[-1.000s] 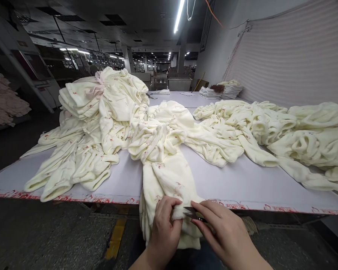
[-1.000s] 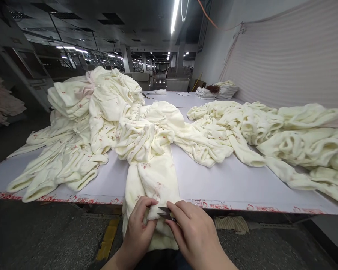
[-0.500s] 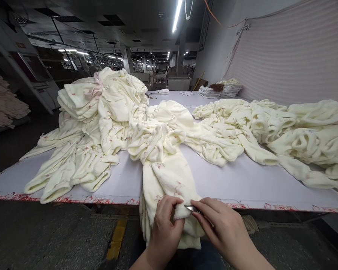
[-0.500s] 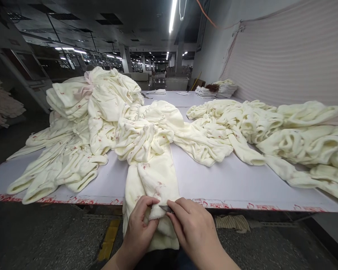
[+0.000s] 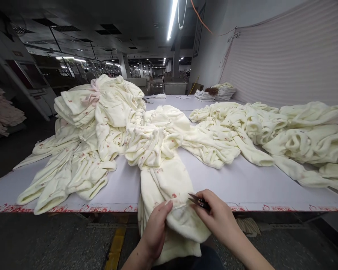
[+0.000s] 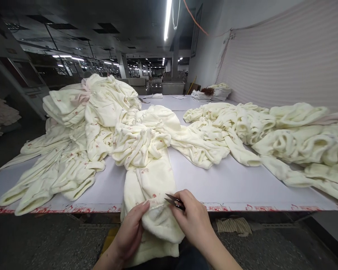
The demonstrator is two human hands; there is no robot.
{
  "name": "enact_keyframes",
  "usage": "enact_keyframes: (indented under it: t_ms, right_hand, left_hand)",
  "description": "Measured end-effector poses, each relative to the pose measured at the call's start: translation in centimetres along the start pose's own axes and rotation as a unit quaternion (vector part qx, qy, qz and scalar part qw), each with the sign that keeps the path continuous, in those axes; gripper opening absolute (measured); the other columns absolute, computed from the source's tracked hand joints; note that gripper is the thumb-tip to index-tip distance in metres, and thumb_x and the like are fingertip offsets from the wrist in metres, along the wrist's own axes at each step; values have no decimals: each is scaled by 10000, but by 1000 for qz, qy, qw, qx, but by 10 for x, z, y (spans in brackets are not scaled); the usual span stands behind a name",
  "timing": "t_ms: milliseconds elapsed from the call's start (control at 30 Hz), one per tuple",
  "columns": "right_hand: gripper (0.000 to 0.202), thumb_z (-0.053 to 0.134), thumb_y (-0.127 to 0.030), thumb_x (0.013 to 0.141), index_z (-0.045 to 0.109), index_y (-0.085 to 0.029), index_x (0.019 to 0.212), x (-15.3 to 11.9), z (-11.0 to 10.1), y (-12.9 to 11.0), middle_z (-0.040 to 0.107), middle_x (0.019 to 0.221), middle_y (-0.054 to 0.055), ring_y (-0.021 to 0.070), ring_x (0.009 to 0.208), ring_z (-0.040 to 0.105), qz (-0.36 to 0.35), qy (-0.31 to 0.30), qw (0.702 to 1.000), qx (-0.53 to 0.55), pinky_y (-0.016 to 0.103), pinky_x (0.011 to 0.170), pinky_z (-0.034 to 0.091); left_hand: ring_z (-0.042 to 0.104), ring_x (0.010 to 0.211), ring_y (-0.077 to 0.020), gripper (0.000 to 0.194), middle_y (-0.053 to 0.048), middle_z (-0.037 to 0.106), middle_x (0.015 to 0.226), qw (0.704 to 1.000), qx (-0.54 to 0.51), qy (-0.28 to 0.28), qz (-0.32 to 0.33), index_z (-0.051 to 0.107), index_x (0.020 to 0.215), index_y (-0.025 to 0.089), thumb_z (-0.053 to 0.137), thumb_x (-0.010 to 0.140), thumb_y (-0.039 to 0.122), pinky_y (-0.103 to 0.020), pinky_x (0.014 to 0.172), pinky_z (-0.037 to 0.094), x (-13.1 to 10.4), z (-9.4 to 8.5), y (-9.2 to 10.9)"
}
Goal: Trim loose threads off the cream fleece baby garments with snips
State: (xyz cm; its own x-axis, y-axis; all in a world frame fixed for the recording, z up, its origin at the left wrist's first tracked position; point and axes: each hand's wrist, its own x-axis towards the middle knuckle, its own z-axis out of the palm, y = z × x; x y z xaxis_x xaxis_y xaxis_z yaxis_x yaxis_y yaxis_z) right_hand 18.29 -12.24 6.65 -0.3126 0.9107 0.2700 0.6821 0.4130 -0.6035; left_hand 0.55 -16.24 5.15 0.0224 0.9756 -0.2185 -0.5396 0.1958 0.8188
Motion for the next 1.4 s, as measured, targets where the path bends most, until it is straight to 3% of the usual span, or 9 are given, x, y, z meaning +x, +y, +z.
enact_keyframes:
  t_ms: [133,267,667,800,900,1000,1100,1267,1400]
  right_hand:
    - [237,498,-328,889,598,-252,1091,-4,-6,-10,641,946,42,176,802,627,-19,-58,997,56,255,639,493]
    - [240,456,-341,913,665,-231,953,-2,-4,-10,660,864,44,182,778,633,-4,-27,998,64,272,669,500]
    - [228,430,-313,923,618,-226,1018,-10,-3,-19,651,848,47,163,711,635,-90,33,995,-39,239,604,486]
    - [293,594,-317,811,542,-212,1080,-29,27,-31,662,882,42,174,727,642,-102,-45,993,33,245,632,507]
    - [322,614,-223,735,576,-193,1053,-38,64,-29,667,888,69,206,677,644,-144,-90,985,-39,285,583,491]
    - [255,525,-145,720,631,-182,948,-32,84,-19,678,851,87,234,690,645,-111,-95,987,-69,303,583,467]
    - [236,472,-140,721,627,-184,894,-18,77,-13,667,791,54,212,720,627,-55,-105,993,18,287,624,458]
    - [152,440,-131,714,536,-203,807,-4,54,-15,572,710,-5,153,632,545,-9,-115,989,92,214,510,400]
    - [159,459,-126,720,519,-218,835,-3,34,-11,579,780,4,166,658,547,-36,-69,997,-8,254,565,422]
  left_hand:
    - [546,1131,-262,292,-114,679,1097,998,-58,15,-9,699,990,107,614,807,318,-386,1036,357,2,-2,-2]
    - [540,1146,-266,293,-115,684,1088,997,-69,17,-13,697,992,95,610,810,307,-386,1041,356,2,0,2]
    - [559,1074,-252,295,-86,701,1035,997,28,-78,5,689,1020,115,550,859,320,-365,962,404,7,-1,13]
    - [593,953,-218,321,-94,688,1012,994,39,-98,-18,662,1064,118,535,856,326,-365,930,410,21,-5,26]
    - [614,905,-207,343,-105,661,1030,995,26,-92,-33,627,1101,129,553,831,327,-367,895,425,22,-16,38]
    - [591,1003,-227,292,-99,623,1078,992,110,26,55,605,1074,162,543,823,299,-365,918,411,3,-37,43]
    - [561,954,-220,191,-73,600,982,899,349,192,183,584,974,196,525,811,277,-350,847,431,-29,-58,28]
    - [530,989,-276,253,-95,568,1050,762,582,155,239,529,961,204,597,717,200,-413,824,438,-50,-57,-17]
    - [546,931,-229,197,-68,588,959,716,586,157,345,485,906,205,431,780,65,-384,821,439,-33,-40,-28]
